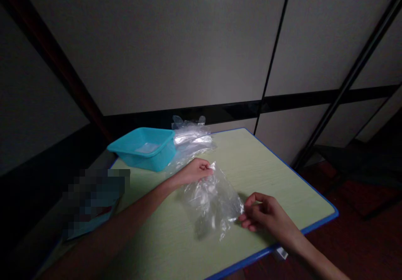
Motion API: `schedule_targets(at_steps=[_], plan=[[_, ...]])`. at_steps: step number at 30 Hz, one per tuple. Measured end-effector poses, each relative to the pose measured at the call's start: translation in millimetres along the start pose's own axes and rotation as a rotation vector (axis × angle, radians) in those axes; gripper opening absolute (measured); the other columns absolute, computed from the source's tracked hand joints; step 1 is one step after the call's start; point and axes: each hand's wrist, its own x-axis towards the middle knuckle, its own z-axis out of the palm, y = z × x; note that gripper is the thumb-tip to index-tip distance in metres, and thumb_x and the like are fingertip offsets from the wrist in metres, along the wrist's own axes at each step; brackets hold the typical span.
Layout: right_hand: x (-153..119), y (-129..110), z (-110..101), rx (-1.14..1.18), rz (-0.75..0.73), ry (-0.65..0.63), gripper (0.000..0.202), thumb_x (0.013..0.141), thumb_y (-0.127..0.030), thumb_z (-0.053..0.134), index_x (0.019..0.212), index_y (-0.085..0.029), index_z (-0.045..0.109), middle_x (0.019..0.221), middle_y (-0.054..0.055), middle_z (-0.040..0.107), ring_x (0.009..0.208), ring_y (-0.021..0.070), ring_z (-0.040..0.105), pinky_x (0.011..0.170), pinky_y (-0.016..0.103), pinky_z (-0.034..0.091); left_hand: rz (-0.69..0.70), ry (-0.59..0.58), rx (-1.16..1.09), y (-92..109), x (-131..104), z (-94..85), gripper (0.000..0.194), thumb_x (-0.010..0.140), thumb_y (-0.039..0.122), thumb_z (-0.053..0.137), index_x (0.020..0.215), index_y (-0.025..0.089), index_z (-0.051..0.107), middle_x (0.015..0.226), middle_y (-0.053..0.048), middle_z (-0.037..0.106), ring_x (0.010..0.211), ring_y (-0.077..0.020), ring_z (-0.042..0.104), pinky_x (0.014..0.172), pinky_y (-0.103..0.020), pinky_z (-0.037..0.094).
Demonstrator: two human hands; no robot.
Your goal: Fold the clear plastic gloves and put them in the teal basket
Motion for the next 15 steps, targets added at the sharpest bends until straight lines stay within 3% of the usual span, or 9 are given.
schedule_targets(at_steps=[2, 3, 6, 8, 10, 12, 15], plan=[[-3, 4, -7, -0.099, 0.022, -0.051, 0.033, 0.073, -0.05, 0.055, 0.074, -0.019, 0.044, 0.063, 0.004, 0.065, 0.051, 0.0134, 0.06, 0.046, 0.024, 0.045, 0.031, 0.057, 0.063, -6, 10, 7.0, 0.003, 0.068, 0.017, 0.056, 0.068, 0.013, 0.056, 0.061, 0.001, 0.057, 0.055, -0.0119, 0.054, 0.051, -0.02, 0.042], [-4, 3, -11, -0.18, -0.004, -0.05, 0.031, 0.075, -0.049, 0.053, 0.074, -0.019, 0.043, 0.059, 0.002, 0.063, 0.048, 0.0128, 0.058, 0.044, 0.023, 0.044, 0.047, 0.097, 0.096, -6, 13, 8.1, 0.009, 0.067, 0.016, 0.056, 0.076, 0.013, 0.057, 0.07, -0.001, 0.059, 0.063, -0.0135, 0.056, 0.057, -0.023, 0.044], [-2, -11, -20, -0.508, -0.203, 0.084, 0.024, 0.081, -0.041, 0.047, 0.073, -0.019, 0.048, 0.057, 0.002, 0.06, 0.049, 0.0138, 0.057, 0.046, 0.025, 0.045, 0.091, 0.186, 0.187, -3, 12, 3.7, 0.018, 0.07, 0.015, 0.055, 0.088, 0.014, 0.056, 0.091, -0.006, 0.06, 0.08, -0.017, 0.056, 0.074, -0.029, 0.044], [4, -22, -20, -0.716, -0.354, 0.164, 0.022, 0.084, -0.035, 0.042, 0.085, -0.017, 0.055, 0.076, 0.007, 0.065, 0.065, 0.0168, 0.062, 0.057, 0.03, 0.05, 0.11, 0.2, 0.23, 2, 2, -1.4, 0.016, 0.072, 0.014, 0.054, 0.088, 0.014, 0.056, 0.093, -0.006, 0.06, 0.083, -0.0182, 0.056, 0.078, -0.031, 0.043], [15, -29, -14, -0.883, -0.486, 0.158, 0.029, 0.087, -0.029, 0.036, 0.107, -0.016, 0.054, 0.105, 0.011, 0.061, 0.089, 0.0197, 0.06, 0.077, 0.035, 0.049, 0.124, 0.197, 0.273, 5, -14, -4.8, 0.015, 0.072, 0.013, 0.053, 0.086, 0.013, 0.057, 0.091, -0.007, 0.06, 0.084, -0.0191, 0.056, 0.079, -0.032, 0.043], [29, -29, -4, -1.035, -0.603, 0.083, 0.039, 0.089, -0.027, 0.033, 0.126, -0.015, 0.041, 0.127, 0.013, 0.047, 0.114, 0.0211, 0.046, 0.094, 0.039, 0.039, 0.149, 0.187, 0.358, 5, -34, -5.2, 0.014, 0.074, 0.013, 0.052, 0.087, 0.013, 0.058, 0.091, -0.007, 0.061, 0.088, -0.0192, 0.056, 0.081, -0.031, 0.043], [50, -16, 9, -1.226, -0.71, -0.036, 0.052, 0.09, -0.032, 0.033, 0.137, -0.015, 0.02, 0.141, 0.011, 0.024, 0.128, 0.0219, 0.023, 0.103, 0.042, 0.027, 0.176, 0.147, 0.539, 1, -64, -1.3, 0.023, 0.079, 0.017, 0.047, 0.1, 0.013, 0.056, 0.105, -0.009, 0.059, 0.1, -0.0197, 0.053, 0.088, -0.031, 0.041]])
